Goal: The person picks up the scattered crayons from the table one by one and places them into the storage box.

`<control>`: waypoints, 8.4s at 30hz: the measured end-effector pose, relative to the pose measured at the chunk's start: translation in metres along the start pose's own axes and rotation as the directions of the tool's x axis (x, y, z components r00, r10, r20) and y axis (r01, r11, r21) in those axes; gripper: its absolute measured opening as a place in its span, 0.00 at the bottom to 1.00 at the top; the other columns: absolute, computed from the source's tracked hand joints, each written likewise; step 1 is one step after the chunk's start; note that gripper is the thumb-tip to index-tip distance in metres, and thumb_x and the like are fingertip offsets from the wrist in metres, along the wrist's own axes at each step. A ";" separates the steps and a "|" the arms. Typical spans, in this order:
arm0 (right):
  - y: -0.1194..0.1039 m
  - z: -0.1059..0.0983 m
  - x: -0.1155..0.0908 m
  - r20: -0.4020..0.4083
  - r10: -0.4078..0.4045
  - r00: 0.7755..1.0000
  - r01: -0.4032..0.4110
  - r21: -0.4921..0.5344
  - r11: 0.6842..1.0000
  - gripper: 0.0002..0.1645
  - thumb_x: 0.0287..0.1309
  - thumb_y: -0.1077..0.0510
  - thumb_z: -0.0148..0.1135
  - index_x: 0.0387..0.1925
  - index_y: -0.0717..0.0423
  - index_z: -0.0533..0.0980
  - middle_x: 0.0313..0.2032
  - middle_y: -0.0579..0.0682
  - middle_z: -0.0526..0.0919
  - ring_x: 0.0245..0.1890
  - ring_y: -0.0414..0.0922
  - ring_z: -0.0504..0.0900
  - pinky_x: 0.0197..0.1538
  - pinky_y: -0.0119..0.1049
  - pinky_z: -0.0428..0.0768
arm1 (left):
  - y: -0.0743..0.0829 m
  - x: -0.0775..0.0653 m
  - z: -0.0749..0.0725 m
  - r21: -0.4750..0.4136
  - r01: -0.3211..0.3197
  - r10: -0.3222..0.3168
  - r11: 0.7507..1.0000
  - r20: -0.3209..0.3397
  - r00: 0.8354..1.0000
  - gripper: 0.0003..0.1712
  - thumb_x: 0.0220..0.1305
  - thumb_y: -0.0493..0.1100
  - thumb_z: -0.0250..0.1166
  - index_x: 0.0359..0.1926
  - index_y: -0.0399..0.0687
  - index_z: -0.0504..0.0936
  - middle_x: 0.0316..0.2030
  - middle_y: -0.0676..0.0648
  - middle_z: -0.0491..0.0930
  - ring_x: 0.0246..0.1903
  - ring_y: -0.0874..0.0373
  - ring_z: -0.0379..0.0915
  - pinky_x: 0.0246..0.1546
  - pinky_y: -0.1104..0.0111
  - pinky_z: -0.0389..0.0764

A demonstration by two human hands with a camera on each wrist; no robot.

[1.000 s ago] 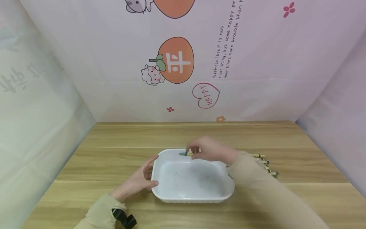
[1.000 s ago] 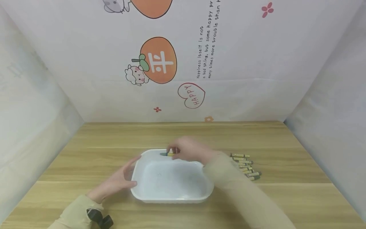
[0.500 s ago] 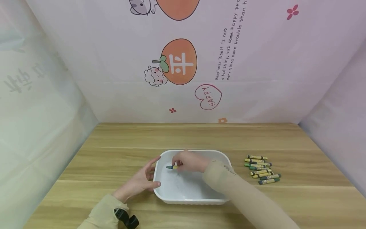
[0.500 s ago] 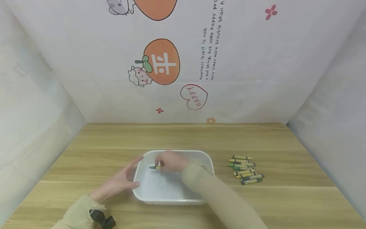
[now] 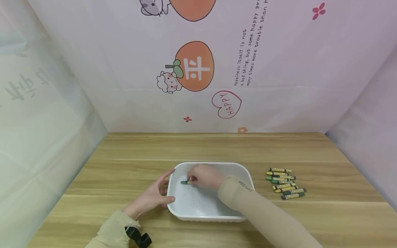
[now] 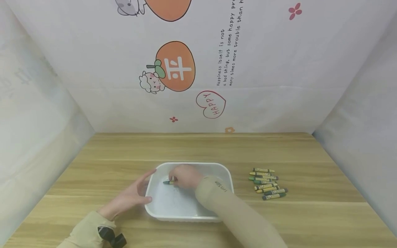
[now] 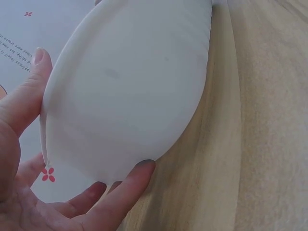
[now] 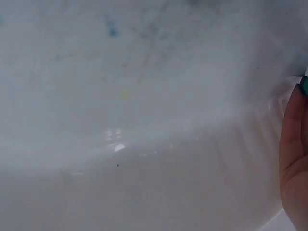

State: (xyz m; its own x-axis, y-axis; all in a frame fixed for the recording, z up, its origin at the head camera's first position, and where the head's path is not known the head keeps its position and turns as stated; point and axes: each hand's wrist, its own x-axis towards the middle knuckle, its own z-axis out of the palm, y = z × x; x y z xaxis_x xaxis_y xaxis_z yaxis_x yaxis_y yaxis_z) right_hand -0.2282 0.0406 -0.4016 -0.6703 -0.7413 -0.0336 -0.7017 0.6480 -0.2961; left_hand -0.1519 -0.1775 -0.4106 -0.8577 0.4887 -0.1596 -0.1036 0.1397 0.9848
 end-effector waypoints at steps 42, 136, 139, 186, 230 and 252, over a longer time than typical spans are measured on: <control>0.049 -0.094 -0.147 0.030 0.068 0.997 -0.075 0.420 0.904 0.18 0.54 0.58 0.66 0.47 0.58 0.77 0.31 0.42 0.77 0.34 0.35 0.74 0.43 0.32 0.82 | -0.002 0.000 0.001 -0.004 0.015 -0.016 1.000 -0.048 0.999 0.54 0.54 0.28 0.65 0.74 0.48 0.42 0.64 0.24 0.53 0.52 0.43 0.71 0.36 0.58 0.86; 0.114 -0.053 -0.212 -0.080 0.255 0.964 -0.188 0.474 0.860 0.18 0.61 0.55 0.60 0.49 0.60 0.76 0.40 0.48 0.79 0.39 0.28 0.72 0.37 0.27 0.78 | -0.003 -0.002 0.003 -0.022 0.001 -0.002 1.000 -0.029 1.000 0.54 0.55 0.28 0.63 0.75 0.46 0.39 0.65 0.23 0.51 0.49 0.48 0.73 0.37 0.60 0.85; 0.107 -0.059 -0.201 -0.075 0.261 0.962 -0.194 0.484 0.854 0.20 0.62 0.55 0.59 0.52 0.62 0.75 0.43 0.50 0.80 0.41 0.29 0.73 0.39 0.27 0.79 | -0.002 -0.001 0.004 -0.027 0.003 -0.004 1.000 -0.033 0.999 0.54 0.55 0.27 0.62 0.75 0.47 0.39 0.65 0.24 0.51 0.48 0.49 0.73 0.37 0.60 0.85; 0.001 -0.012 -0.005 0.118 -0.089 0.989 0.062 0.216 0.974 0.09 0.53 0.61 0.68 0.38 0.52 0.82 0.25 0.40 0.77 0.27 0.33 0.71 0.33 0.23 0.73 | -0.005 0.000 0.004 -0.034 0.018 -0.019 0.999 -0.022 1.000 0.54 0.56 0.30 0.64 0.75 0.48 0.40 0.65 0.24 0.52 0.50 0.46 0.74 0.37 0.59 0.85; -0.008 -0.087 -0.060 0.055 -0.056 0.997 0.041 0.247 0.968 0.17 0.55 0.59 0.66 0.47 0.54 0.79 0.33 0.44 0.80 0.36 0.39 0.77 0.41 0.31 0.80 | -0.004 -0.001 0.006 -0.005 0.019 -0.019 1.000 -0.047 0.999 0.54 0.55 0.30 0.65 0.75 0.49 0.41 0.66 0.23 0.51 0.49 0.47 0.75 0.36 0.56 0.85; 0.085 -0.052 -0.190 -0.382 -0.075 0.921 0.164 0.206 0.965 0.20 0.48 0.66 0.69 0.45 0.62 0.77 0.34 0.50 0.81 0.31 0.33 0.76 0.32 0.30 0.83 | -0.001 0.003 0.010 0.002 0.029 -0.028 1.000 -0.084 0.996 0.54 0.55 0.30 0.65 0.75 0.51 0.43 0.66 0.25 0.53 0.53 0.43 0.72 0.37 0.56 0.85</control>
State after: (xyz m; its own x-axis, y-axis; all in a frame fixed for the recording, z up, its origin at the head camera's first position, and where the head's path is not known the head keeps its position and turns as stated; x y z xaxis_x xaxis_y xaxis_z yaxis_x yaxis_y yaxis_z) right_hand -0.1726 0.2452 -0.3710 -0.6567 -0.6647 0.3564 -0.7376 0.4674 -0.4874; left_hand -0.1491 -0.1682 -0.4129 -0.8938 0.4104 -0.1811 -0.1271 0.1556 0.9796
